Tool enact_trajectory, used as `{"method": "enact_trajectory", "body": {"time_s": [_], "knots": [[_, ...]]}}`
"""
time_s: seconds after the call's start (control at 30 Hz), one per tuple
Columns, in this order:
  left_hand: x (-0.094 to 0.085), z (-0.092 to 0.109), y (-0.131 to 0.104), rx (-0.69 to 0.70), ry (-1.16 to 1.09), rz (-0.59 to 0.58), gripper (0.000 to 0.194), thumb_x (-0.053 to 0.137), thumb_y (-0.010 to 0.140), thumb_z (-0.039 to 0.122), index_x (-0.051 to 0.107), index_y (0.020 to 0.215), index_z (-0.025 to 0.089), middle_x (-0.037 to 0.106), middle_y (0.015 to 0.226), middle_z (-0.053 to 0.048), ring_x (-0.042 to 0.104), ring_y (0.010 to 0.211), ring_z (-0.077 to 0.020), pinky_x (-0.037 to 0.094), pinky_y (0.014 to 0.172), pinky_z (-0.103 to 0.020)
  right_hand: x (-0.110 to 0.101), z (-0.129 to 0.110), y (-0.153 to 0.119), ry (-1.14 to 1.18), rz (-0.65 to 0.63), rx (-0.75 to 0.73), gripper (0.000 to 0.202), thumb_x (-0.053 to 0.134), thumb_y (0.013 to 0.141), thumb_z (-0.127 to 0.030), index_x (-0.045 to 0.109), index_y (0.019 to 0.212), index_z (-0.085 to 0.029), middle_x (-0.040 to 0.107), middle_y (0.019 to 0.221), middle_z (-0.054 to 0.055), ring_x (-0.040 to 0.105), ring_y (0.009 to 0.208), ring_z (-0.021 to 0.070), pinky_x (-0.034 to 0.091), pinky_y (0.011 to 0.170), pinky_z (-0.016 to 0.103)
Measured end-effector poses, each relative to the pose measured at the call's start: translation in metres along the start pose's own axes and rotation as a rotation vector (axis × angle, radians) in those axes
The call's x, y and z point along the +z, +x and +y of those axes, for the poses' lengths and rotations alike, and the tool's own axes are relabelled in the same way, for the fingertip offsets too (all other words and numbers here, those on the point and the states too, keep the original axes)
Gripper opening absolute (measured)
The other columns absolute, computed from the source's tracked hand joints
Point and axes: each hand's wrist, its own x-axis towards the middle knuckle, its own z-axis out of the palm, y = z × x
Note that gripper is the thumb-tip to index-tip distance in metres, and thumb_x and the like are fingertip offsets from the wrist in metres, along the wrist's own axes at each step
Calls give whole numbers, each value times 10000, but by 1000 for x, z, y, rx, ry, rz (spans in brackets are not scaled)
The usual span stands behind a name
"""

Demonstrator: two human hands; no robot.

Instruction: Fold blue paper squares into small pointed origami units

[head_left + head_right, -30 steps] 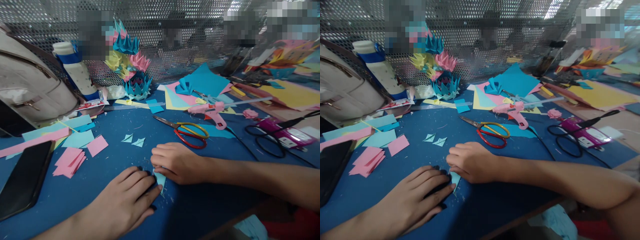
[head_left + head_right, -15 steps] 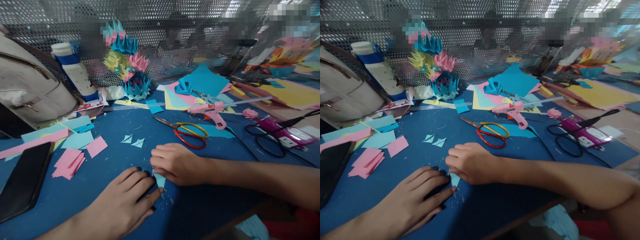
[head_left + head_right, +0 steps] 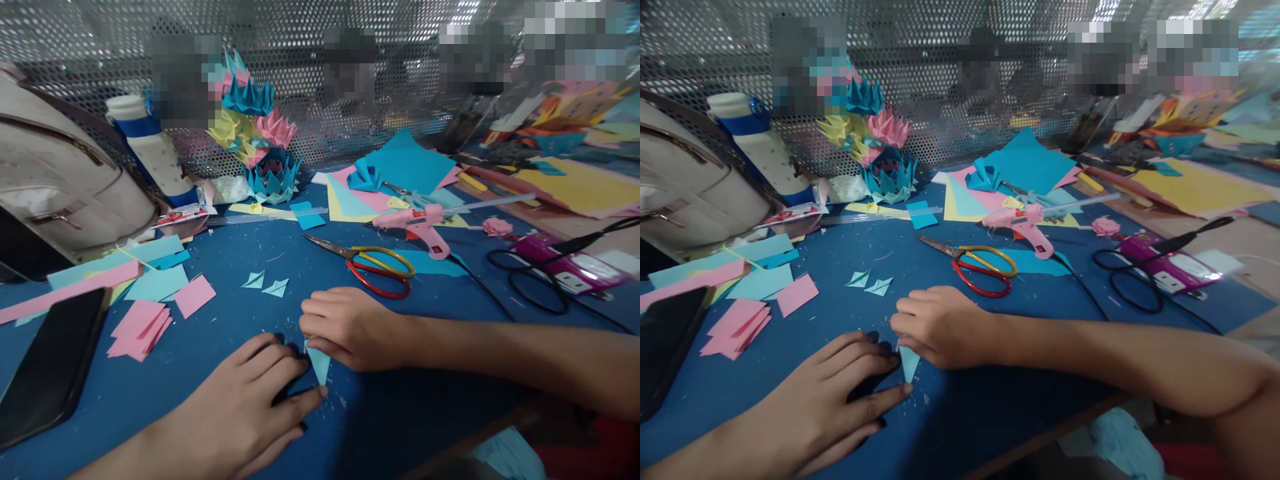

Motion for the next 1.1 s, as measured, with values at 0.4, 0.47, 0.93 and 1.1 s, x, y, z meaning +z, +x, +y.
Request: {"method": "enact_trajectory", "body": {"time_s": [0.4,0.47,0.93,1.1], "knots": [[-2,1,0,14,19,30,317,470,1038,300,620,1302,208,658,1254,-88,601,1167,-233,466,1047,-409,-1,-2,1,6,-4,18,238,423,1021,-305,532,847,-183,574,872,38,416,749,175,293,667,323],[-2,0,0,16,18,29,317,465,1039,293,621,1301,205,659,1255,-90,604,1171,-236,478,1040,-413,-2,-2,1,2,-2,18,242,422,1022,-306,529,844,-182,575,870,39,416,748,175,291,668,320],[-6,1,1,11,-30,-51,341,464,1032,257,595,1338,182,630,1326,-116,602,1231,-252,493,1074,-459,-7,8,-1,-4,-36,41,193,481,998,-324,538,894,-172,563,883,39,409,735,174,289,668,313],[-6,-1,0,14,-27,-68,353,439,1048,279,580,1359,192,621,1347,-109,597,1241,-250,484,1082,-461,-11,20,-2,-100,-86,2,162,470,988,-263,538,876,-168,573,889,54,434,759,178,261,654,314]]}}
